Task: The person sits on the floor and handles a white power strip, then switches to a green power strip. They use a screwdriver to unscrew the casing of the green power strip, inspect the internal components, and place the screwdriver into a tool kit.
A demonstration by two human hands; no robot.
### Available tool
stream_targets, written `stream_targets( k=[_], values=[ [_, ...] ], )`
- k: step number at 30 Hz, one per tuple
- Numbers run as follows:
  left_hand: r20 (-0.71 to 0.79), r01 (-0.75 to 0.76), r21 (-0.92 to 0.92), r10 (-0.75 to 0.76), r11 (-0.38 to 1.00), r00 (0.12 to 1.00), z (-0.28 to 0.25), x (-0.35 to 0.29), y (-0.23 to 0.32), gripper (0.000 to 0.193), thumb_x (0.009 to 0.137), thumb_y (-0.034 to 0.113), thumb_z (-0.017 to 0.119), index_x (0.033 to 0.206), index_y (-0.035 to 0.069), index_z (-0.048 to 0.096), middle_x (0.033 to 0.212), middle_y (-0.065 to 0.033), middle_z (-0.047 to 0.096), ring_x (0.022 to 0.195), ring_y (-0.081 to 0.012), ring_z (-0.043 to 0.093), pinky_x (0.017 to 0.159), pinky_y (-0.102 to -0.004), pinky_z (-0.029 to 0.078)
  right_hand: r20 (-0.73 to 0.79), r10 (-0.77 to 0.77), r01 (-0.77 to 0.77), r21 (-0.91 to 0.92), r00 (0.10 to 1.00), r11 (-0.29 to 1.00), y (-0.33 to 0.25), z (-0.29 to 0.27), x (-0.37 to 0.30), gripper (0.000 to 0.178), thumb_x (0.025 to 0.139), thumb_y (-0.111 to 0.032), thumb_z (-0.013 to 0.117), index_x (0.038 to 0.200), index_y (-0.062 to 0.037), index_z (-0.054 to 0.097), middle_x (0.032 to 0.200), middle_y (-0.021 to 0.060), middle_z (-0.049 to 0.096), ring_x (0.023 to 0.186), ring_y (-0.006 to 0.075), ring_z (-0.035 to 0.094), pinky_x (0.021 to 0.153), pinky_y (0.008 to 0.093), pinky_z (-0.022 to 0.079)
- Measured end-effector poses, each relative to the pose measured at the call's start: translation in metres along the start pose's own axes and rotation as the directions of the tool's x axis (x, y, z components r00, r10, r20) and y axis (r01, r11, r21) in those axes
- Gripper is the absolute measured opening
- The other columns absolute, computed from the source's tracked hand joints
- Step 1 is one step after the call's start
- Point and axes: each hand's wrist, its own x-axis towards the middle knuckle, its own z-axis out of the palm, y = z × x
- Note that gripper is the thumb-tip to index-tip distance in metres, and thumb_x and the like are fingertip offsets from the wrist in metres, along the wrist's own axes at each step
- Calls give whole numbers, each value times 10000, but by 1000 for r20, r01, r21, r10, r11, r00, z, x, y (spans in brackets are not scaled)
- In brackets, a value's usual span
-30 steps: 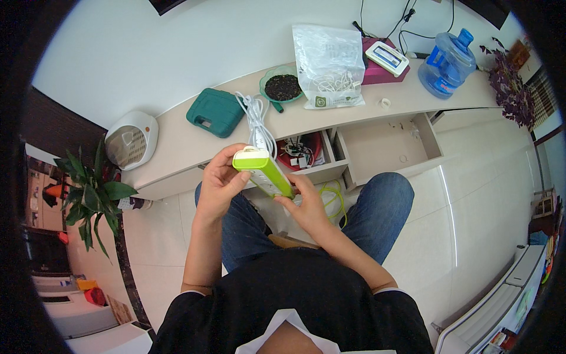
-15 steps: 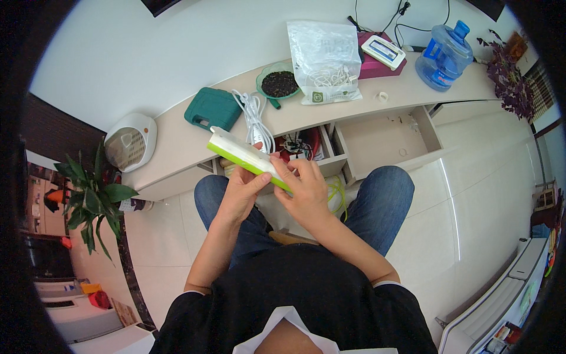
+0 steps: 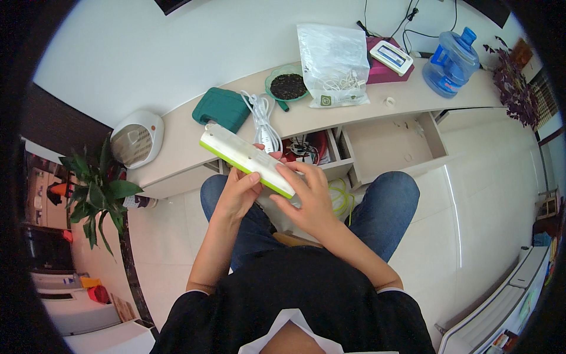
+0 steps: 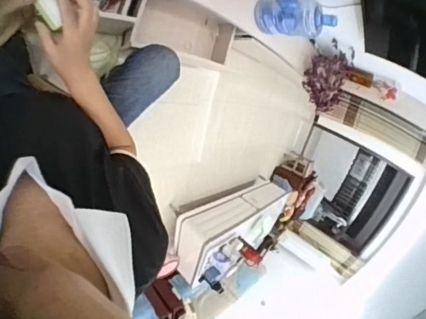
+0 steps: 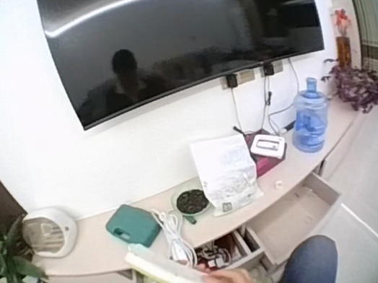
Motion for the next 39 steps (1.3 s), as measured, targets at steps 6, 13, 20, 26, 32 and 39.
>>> stream_targets(
  k=[6,13,20,26,32,39],
  values=[
    [-42,10,34,-9,999,999,-1,1,3,585,764,120,683,1258,63,373,1229,-167,513,1142,-236,506,980,-383,405,24,72,-75,165,997,983,6,2,-5,510,743,-196,696,1204,-52,533,1122,126,493,1019,292,495,871,371,408],
    [-21,-17,77,19,997,1000,0,1,3,677,725,194,700,1280,51,339,1258,-207,478,1179,-321,475,998,-444,391,38,69,-75,185,997,980,6,3,-5,523,748,-200,701,1215,-45,522,1138,140,477,1019,284,503,858,362,424],
    [114,-44,-148,62,988,992,-8,0,2,723,681,153,718,1303,74,358,1342,-179,409,1259,-314,390,1030,-460,347,77,176,-192,334,981,923,3,7,-10,679,728,-230,735,1292,-32,414,1150,147,459,1006,256,523,771,321,483],
    [261,-24,-265,96,964,961,-32,3,-9,811,621,121,720,1344,56,358,1394,-191,352,1311,-329,315,1083,-471,237,106,182,-207,323,978,923,-6,7,-10,662,655,-107,788,1211,-31,437,1127,119,473,977,216,532,758,293,473],
    [340,-57,-274,152,960,928,-37,6,-15,875,594,189,706,1369,32,331,1411,-222,310,1316,-356,294,1097,-457,212,39,72,-79,266,997,961,-5,9,-13,712,604,-110,829,1193,-43,435,1102,133,475,968,232,523,745,291,463],
    [325,0,-361,126,933,937,-36,8,-18,925,530,160,671,1376,28,321,1420,-214,301,1326,-342,284,1110,-447,166,4,45,-44,237,999,970,-4,11,-14,714,596,-120,834,1186,-44,440,1107,135,471,958,232,524,724,291,459]
  ],
)
